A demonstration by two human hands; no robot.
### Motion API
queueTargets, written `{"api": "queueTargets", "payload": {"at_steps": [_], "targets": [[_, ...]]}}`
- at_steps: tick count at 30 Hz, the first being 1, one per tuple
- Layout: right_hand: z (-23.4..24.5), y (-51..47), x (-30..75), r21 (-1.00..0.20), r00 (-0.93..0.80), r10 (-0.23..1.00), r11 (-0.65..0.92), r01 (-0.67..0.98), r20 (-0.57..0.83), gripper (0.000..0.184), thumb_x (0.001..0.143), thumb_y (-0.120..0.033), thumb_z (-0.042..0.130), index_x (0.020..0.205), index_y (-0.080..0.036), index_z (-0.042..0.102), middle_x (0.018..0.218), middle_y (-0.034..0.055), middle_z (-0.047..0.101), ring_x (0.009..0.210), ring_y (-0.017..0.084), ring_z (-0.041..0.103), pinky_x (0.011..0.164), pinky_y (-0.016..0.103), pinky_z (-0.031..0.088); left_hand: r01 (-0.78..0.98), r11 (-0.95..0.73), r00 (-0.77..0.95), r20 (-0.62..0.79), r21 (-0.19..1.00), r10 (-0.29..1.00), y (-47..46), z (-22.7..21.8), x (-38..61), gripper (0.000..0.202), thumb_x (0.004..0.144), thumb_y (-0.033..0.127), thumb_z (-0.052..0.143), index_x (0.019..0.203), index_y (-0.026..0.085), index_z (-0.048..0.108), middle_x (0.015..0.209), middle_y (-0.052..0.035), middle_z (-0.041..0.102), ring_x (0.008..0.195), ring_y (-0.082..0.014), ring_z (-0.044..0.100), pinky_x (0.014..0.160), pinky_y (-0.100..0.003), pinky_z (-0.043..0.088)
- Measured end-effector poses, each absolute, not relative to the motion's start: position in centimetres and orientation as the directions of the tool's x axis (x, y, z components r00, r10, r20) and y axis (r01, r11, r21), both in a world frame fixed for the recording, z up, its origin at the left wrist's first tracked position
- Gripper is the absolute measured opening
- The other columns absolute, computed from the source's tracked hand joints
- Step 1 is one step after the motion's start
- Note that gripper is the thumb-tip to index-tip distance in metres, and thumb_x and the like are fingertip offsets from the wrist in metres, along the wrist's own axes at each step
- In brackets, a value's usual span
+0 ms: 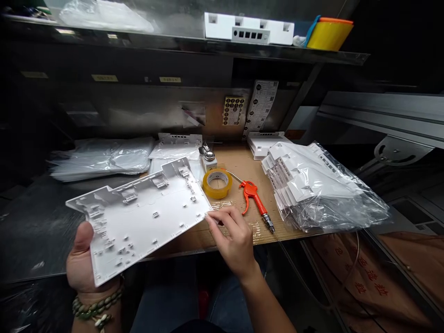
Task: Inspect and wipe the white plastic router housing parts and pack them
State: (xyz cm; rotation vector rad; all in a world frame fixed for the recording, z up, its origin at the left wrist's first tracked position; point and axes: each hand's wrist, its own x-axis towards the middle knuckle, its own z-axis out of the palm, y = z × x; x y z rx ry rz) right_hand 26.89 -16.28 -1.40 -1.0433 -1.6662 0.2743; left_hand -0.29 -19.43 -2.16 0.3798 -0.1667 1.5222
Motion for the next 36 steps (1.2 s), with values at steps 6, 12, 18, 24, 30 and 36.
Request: {"api": "queueTargets", "payload": {"at_steps": [6, 12, 18, 24, 30, 36], "targets": [[-2.1, -16.2, 27.6, -0.628, -0.034, 0.743, 0.589, 0.508, 0.669, 0.014, 0.095, -0.013, 0.069, 0.104, -0.02, 0.075, 0.096, 0.0038, 0.068, 0.084, 0.013, 0.066, 0.079, 0.027, 0.055, -0.98, 0.081, 0.14, 0.349, 0.179, 0.927, -19.5, -3.0, -0.9, 0.06, 0.108, 0.055, 0.014, 0.163, 0.035, 0.023, 0.16, -0.0021, 0.043, 0.155, -0.0221, 0.023, 0.128, -0.049, -0.005], [-2.6, -14.1, 29.2, -0.652, 0.069, 0.764, 0.495, 0.574, 0.641, 0.007, 0.095, -0.02, 0.07, 0.099, -0.019, 0.077, 0.089, 0.0028, 0.067, 0.074, 0.013, 0.063, 0.072, 0.028, 0.054, -0.956, 0.255, 0.292, 0.456, 0.143, 0.841, -20.8, -4.3, -2.0, 0.07, 0.104, 0.054, -0.003, 0.164, 0.029, 0.021, 0.168, -0.0034, 0.029, 0.158, -0.022, 0.009, 0.126, -0.049, -0.007], [1.7, -13.0, 27.0, -0.7, 0.166, 0.712, 0.57, 0.43, 0.682, 0.01, 0.096, -0.023, 0.07, 0.103, -0.022, 0.077, 0.095, 0.0031, 0.069, 0.086, 0.014, 0.065, 0.076, 0.029, 0.056, -0.96, 0.184, 0.248, 0.333, 0.212, 0.91, -21.8, -4.1, -0.3, 0.061, 0.106, 0.051, 0.006, 0.161, 0.038, 0.03, 0.164, 0.0026, 0.039, 0.158, -0.0209, 0.012, 0.127, -0.049, -0.003], [2.0, -12.2, 25.4, -0.682, 0.137, 0.714, 0.567, 0.463, 0.687, 0.011, 0.098, -0.023, 0.066, 0.102, -0.021, 0.077, 0.093, 0.0031, 0.068, 0.082, 0.014, 0.064, 0.073, 0.028, 0.055, -0.919, 0.121, 0.198, 0.174, 0.374, 0.965, -22.0, -4.5, 0.1, 0.053, 0.107, 0.044, 0.018, 0.155, 0.043, 0.043, 0.165, 0.0035, 0.04, 0.157, -0.0272, 0.018, 0.128, -0.054, 0.004], [-0.1, -10.9, 27.5, -0.691, 0.141, 0.752, 0.491, 0.53, 0.643, 0.012, 0.096, -0.029, 0.07, 0.101, -0.02, 0.078, 0.092, 0.0032, 0.069, 0.078, 0.016, 0.064, 0.072, 0.03, 0.053, -0.917, 0.173, 0.279, 0.267, 0.36, 0.922, -21.2, -4.0, 0.6, 0.053, 0.108, 0.035, 0.02, 0.154, 0.035, 0.047, 0.168, -0.0006, 0.035, 0.158, -0.0298, 0.013, 0.127, -0.057, -0.002], [1.6, -12.0, 25.8, -0.708, 0.159, 0.729, 0.549, 0.444, 0.666, 0.012, 0.095, -0.029, 0.071, 0.101, -0.019, 0.076, 0.095, 0.0042, 0.069, 0.084, 0.017, 0.065, 0.073, 0.031, 0.054, -0.91, 0.042, 0.039, -0.015, 0.412, 0.999, -20.6, -1.1, 3.7, 0.063, 0.101, 0.02, 0.047, 0.161, 0.037, 0.033, 0.161, -0.0043, 0.048, 0.152, -0.0319, 0.035, 0.129, -0.057, 0.019]]}}
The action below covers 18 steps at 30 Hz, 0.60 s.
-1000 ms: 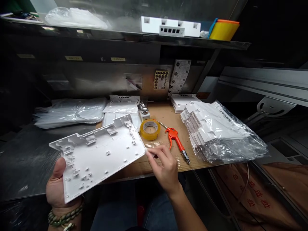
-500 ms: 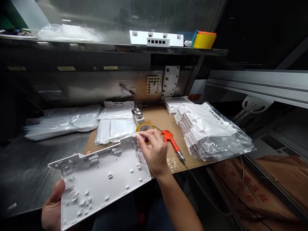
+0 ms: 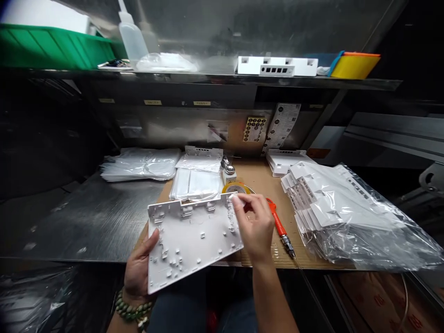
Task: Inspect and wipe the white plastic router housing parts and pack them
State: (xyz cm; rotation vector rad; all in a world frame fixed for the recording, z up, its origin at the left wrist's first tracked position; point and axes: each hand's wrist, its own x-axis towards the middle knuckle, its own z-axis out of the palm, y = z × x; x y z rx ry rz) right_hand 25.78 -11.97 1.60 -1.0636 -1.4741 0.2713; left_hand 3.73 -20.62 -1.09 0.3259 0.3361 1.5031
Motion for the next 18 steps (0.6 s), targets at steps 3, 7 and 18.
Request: {"api": "queueTargets", "payload": {"at_steps": [3, 7, 18], "targets": [[4.0, -14.5, 22.4, -0.638, 0.056, 0.664, 0.686, 0.349, 0.746, 0.011, 0.095, -0.021, 0.07, 0.105, -0.021, 0.074, 0.096, 0.004, 0.069, 0.085, 0.017, 0.065, 0.075, 0.031, 0.055, -0.861, -0.019, -0.087, -0.111, 0.509, 0.99, -20.6, -0.1, 6.2, 0.071, 0.099, 0.02, 0.057, 0.159, 0.046, 0.029, 0.161, 0.0005, 0.048, 0.149, -0.0296, 0.042, 0.129, -0.052, 0.027], [5.8, -16.4, 18.9, -0.585, -0.006, 0.605, 0.772, 0.249, 0.796, 0.016, 0.095, -0.015, 0.069, 0.109, -0.022, 0.072, 0.097, 0.0037, 0.068, 0.083, 0.016, 0.066, 0.076, 0.031, 0.057, -0.783, -0.1, -0.098, 0.038, 0.613, 0.994, -20.5, 0.5, 8.5, 0.069, 0.095, 0.024, 0.069, 0.154, 0.047, 0.04, 0.162, 0.0045, 0.047, 0.153, -0.0278, 0.037, 0.129, -0.042, 0.028], [6.3, -15.3, 18.2, -0.574, -0.007, 0.594, 0.78, 0.25, 0.804, 0.013, 0.094, -0.013, 0.069, 0.103, -0.02, 0.074, 0.093, 0.0035, 0.068, 0.081, 0.015, 0.065, 0.073, 0.029, 0.056, -0.768, -0.078, -0.081, 0.024, 0.635, 0.996, -20.1, 0.0, 8.7, 0.08, 0.096, 0.027, 0.068, 0.16, 0.047, 0.024, 0.169, 0.0022, 0.036, 0.154, -0.0291, 0.033, 0.129, -0.043, 0.03]]}}
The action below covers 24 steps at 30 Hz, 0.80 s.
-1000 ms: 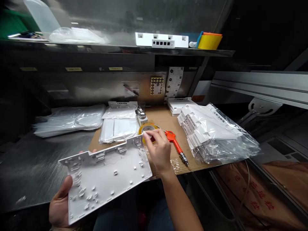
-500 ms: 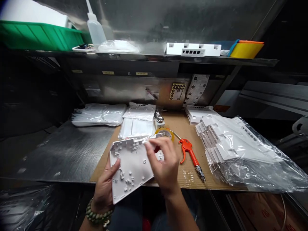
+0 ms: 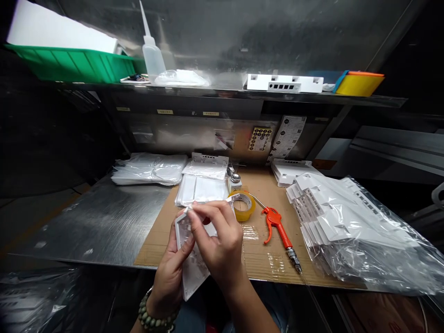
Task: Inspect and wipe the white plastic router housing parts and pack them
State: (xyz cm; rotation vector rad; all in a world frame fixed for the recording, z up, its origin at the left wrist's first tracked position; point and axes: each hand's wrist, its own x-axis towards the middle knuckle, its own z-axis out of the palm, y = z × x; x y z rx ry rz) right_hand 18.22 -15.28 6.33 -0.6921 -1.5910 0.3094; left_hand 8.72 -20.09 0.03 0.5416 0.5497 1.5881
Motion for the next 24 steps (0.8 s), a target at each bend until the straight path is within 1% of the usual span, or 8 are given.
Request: {"api": "queueTargets", "payload": {"at_steps": [5, 7, 9, 14, 17, 20, 21, 24], "targets": [[4.7, -11.2, 20.3, -0.594, -0.026, 0.657, 0.698, 0.399, 0.754, 0.011, 0.097, -0.024, 0.067, 0.102, -0.019, 0.076, 0.093, 0.0037, 0.069, 0.077, 0.014, 0.064, 0.072, 0.028, 0.054, -0.787, -0.086, -0.142, -0.044, 0.61, 0.989, -20.2, 0.2, 7.0, 0.083, 0.096, 0.02, 0.065, 0.159, 0.053, 0.022, 0.166, 0.0072, 0.04, 0.15, -0.0276, 0.04, 0.128, -0.043, 0.031], [2.9, -7.9, 22.2, -0.639, 0.026, 0.767, 0.516, 0.57, 0.641, 0.02, 0.099, -0.034, 0.065, 0.102, -0.019, 0.077, 0.097, 0.0054, 0.071, 0.081, 0.017, 0.064, 0.075, 0.031, 0.052, -0.809, -0.112, -0.196, -0.084, 0.577, 0.977, -20.4, 0.1, 5.1, 0.083, 0.095, 0.017, 0.063, 0.159, 0.052, 0.023, 0.165, 0.0061, 0.042, 0.149, -0.0288, 0.041, 0.128, -0.046, 0.029], [0.7, -4.6, 24.1, -0.588, 0.054, 0.876, 0.275, 0.76, 0.479, 0.028, 0.099, -0.041, 0.062, 0.104, -0.019, 0.077, 0.103, 0.0083, 0.072, 0.093, 0.023, 0.064, 0.083, 0.036, 0.051, -0.828, -0.111, -0.196, -0.098, 0.549, 0.976, -20.8, -0.2, 2.9, 0.082, 0.096, 0.017, 0.06, 0.161, 0.049, 0.021, 0.162, 0.0024, 0.046, 0.149, -0.0307, 0.041, 0.128, -0.052, 0.026], [-3.1, -1.1, 27.9, -0.486, 0.011, 0.95, 0.15, 0.861, 0.312, 0.034, 0.093, -0.04, 0.065, 0.112, -0.014, 0.078, 0.108, 0.0139, 0.074, 0.105, 0.029, 0.064, 0.093, 0.039, 0.048, -0.867, 0.045, 0.025, -0.047, 0.495, 0.999, -22.3, -3.2, -2.6, 0.072, 0.099, 0.052, 0.055, 0.163, 0.031, 0.029, 0.16, -0.0089, 0.047, 0.152, -0.0367, 0.032, 0.127, -0.06, 0.019], [-4.0, -2.4, 30.9, -0.455, 0.052, 0.96, 0.083, 0.887, 0.276, 0.043, 0.099, -0.039, 0.051, 0.126, -0.014, 0.072, 0.122, 0.0161, 0.07, 0.116, 0.03, 0.062, 0.101, 0.039, 0.046, -0.868, 0.05, -0.027, -0.148, 0.495, 0.989, -24.4, -6.6, -5.3, 0.073, 0.092, 0.068, 0.056, 0.155, 0.033, 0.045, 0.151, -0.0079, 0.058, 0.148, -0.0394, 0.039, 0.124, -0.062, 0.027], [-4.8, -4.4, 34.7, -0.418, 0.147, 0.969, -0.051, 0.907, 0.2, 0.049, 0.096, -0.033, 0.048, 0.132, -0.005, 0.067, 0.132, 0.0254, 0.065, 0.123, 0.036, 0.06, 0.107, 0.046, 0.043, -0.841, 0.111, -0.049, -0.278, 0.53, 0.959, -27.4, -10.6, -7.7, 0.081, 0.075, 0.074, 0.072, 0.147, 0.042, 0.055, 0.134, -0.0033, 0.072, 0.138, -0.043, 0.054, 0.116, -0.062, 0.043], [-5.1, -5.0, 35.9, -0.407, 0.166, 0.973, -0.09, 0.909, 0.157, 0.05, 0.093, -0.033, 0.051, 0.129, -0.003, 0.068, 0.13, 0.0283, 0.066, 0.12, 0.038, 0.062, 0.105, 0.048, 0.044, -0.833, 0.151, -0.054, -0.349, 0.532, 0.936, -28.5, -11.8, -8.3, 0.083, 0.071, 0.074, 0.076, 0.146, 0.042, 0.057, 0.124, -0.0028, 0.077, 0.13, -0.0445, 0.06, 0.11, -0.062, 0.049], [-6.1, -6.1, 38.7, -0.395, 0.16, 0.987, -0.137, 0.908, 0.026, 0.049, 0.083, -0.035, 0.057, 0.119, -0.004, 0.073, 0.113, 0.027, 0.073, 0.103, 0.04, 0.07, 0.092, 0.049, 0.051, -0.803, 0.31, -0.08, -0.608, 0.509, 0.79, -31.3, -14.4, -10.0, 0.087, 0.072, 0.036, 0.085, 0.152, 0.035, 0.051, 0.092, -0.0037, 0.083, 0.101, -0.0453, 0.075, 0.096, -0.061, 0.06]]}}
